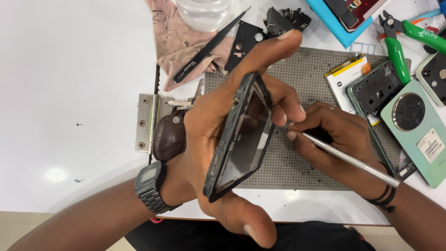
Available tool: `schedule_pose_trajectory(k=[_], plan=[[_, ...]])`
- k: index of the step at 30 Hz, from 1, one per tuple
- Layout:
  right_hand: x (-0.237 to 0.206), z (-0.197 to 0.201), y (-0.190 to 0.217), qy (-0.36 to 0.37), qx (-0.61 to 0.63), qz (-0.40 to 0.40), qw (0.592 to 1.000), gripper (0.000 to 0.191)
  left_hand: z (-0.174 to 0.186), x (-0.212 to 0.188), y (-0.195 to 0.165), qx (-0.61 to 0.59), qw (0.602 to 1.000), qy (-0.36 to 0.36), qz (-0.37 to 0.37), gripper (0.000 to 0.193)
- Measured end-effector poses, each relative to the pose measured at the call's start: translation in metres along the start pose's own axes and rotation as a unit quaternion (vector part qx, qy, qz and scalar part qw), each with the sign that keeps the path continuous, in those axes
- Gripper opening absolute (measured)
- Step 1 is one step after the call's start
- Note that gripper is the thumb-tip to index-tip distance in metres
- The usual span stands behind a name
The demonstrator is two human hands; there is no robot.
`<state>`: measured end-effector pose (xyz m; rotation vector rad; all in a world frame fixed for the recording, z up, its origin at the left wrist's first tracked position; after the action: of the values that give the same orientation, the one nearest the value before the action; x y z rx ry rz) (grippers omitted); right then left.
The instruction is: The person holds a disassembled phone frame in one hand and uses a metal pry tool to scrape and pry along the frame edge, working around the phone's perimeter. They reposition the phone repeatedly to reach different edges, with other phone housings, pliers, tweezers and a battery visible on the work mat.
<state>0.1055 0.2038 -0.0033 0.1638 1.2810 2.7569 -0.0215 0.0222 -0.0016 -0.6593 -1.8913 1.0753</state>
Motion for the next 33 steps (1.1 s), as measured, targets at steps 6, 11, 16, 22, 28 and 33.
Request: schedule_pose_trajectory(k=[6,11,16,22,28,33], plan=[[0.001,0.001,0.003,0.024,0.002,-0.003,1.000,0.017,-0.001,-0.003,0.001,0.010,1.000,-0.005,0.004,0.105],[0.002,0.001,0.005,0.019,-0.003,0.005,1.000,0.018,-0.001,-0.002,0.004,0.040,0.999,0.015,-0.023,0.107],[0.002,0.002,0.005,0.011,-0.004,0.007,1.000,0.019,0.000,-0.004,0.004,0.022,0.999,0.041,-0.003,0.109],[0.001,0.001,0.003,0.007,-0.015,0.012,1.000,0.020,-0.006,-0.003,0.003,0.017,0.999,0.031,0.013,0.121],[0.001,0.001,0.001,0.008,0.013,0.043,0.999,0.025,-0.006,-0.003,-0.003,0.002,0.998,0.045,0.043,0.127],[0.000,-0.001,-0.004,0.000,-0.010,-0.026,1.000,0.019,-0.006,-0.002,-0.001,0.008,0.999,0.035,0.020,0.122]])
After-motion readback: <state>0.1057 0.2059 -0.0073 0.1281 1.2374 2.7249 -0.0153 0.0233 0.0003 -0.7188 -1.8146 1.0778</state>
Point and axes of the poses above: each hand's wrist, its own x-axis towards the middle knuckle, its own z-axis out of the back of the hand, y = z × x, the point moved 4 cm from there along x, towards the middle knuckle, and after that the axes turned 4 degrees about z, right-handed, at the moved point
